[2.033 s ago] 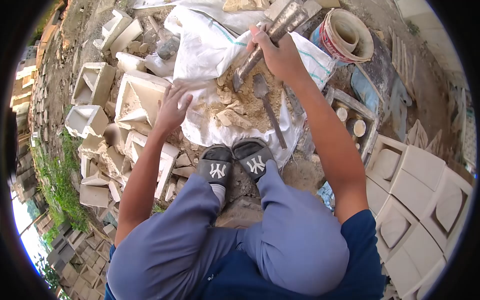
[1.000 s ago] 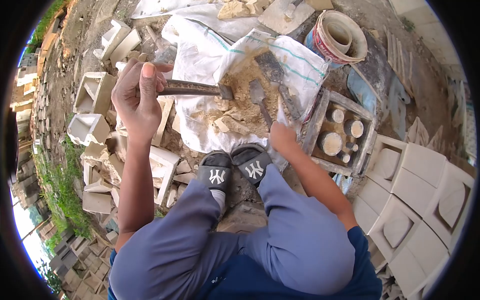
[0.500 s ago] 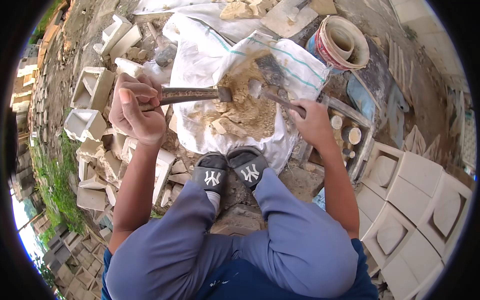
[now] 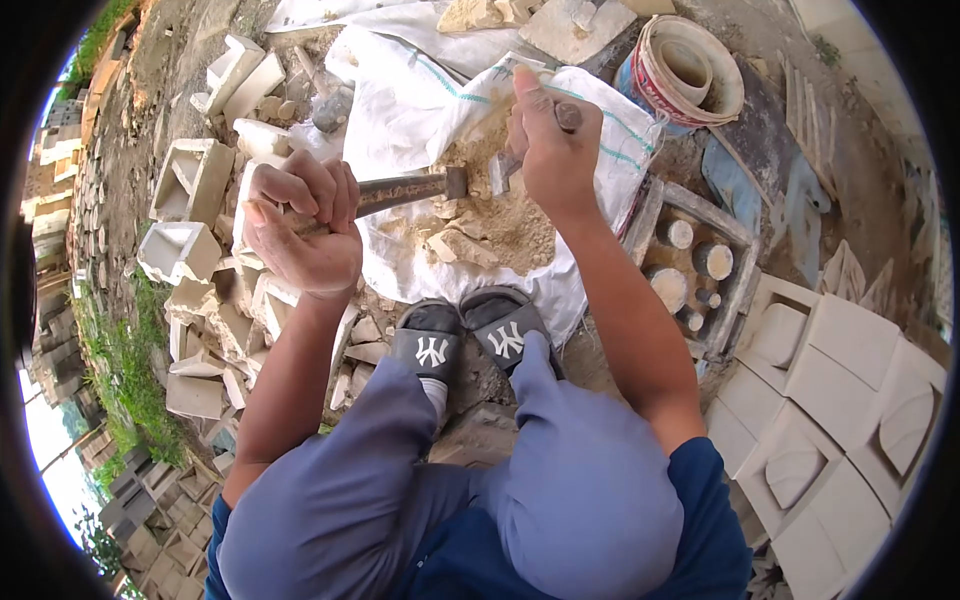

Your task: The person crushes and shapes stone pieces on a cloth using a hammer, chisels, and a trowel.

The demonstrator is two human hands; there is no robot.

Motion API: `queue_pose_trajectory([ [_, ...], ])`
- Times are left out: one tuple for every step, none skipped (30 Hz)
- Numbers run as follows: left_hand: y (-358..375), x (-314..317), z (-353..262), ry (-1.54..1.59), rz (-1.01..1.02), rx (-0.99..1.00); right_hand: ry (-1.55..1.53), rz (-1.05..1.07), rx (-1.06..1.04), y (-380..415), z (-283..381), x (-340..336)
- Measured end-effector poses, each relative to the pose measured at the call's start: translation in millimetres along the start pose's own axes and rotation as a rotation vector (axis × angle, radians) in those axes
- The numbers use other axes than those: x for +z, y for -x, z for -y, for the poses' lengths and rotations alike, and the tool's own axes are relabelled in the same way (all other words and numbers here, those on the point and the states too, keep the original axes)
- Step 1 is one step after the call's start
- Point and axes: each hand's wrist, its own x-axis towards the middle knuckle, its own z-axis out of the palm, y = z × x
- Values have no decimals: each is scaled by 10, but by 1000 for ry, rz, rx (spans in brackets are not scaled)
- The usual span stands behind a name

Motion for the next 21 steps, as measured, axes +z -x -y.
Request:
queue_pose_trajectory([
  [3,-2,0,-4,-1,-2,37,-30,16,28,-25,43],
  [3,0,1,-11,-29,-3,34,-29,17,59,-210,23],
  [6,0,-6,-18,-58,-5,90,55,-20,132,-546,-51],
  [16,-3,-10,-19,-59,-3,117,75,-2,195,-767,-95],
  [17,-1,-7,-14,-86,-8,145,96,15,225,-774,23],
  [-3,6,3,-10,-112,-8,145,105,6,152,-730,41],
  [-32,1,25,-11,-111,-1,151,68,52,67,-683,21],
  [-21,1,18,-23,-117,-5,156,13,119,71,-518,79],
  [6,-8,6,-36,-123,-11,194,52,64,35,-443,90],
  [10,-15,9,-41,-123,-14,190,51,68,41,-436,105],
  [14,-14,3,-23,-117,-21,264,52,-30,55,-423,124],
  [13,-5,-4,-3,-111,-25,340,54,-132,58,-408,133],
  [18,3,-5,-1,-112,-23,437,74,-145,109,-587,72],
  [25,9,1,-14,-106,-23,440,74,-152,116,-687,35],
  [9,19,11,-28,-100,-17,531,161,-200,82,-741,29],
  [-11,33,18,-27,-100,-9,621,248,-245,55,-798,5],
  [-19,46,24,-27,-86,4,451,165,-87,40,-786,44],
  [7,67,12,-29,-71,-1,451,158,-72,35,-672,74],
  [7,105,-1,-20,-73,0,336,94,-65,-4,-543,93],
  [18,115,8,-24,-76,-1,221,39,-75,-71,-463,126],
  [23,128,7,-33,-83,-1,177,-25,-51,-32,-444,160],
])
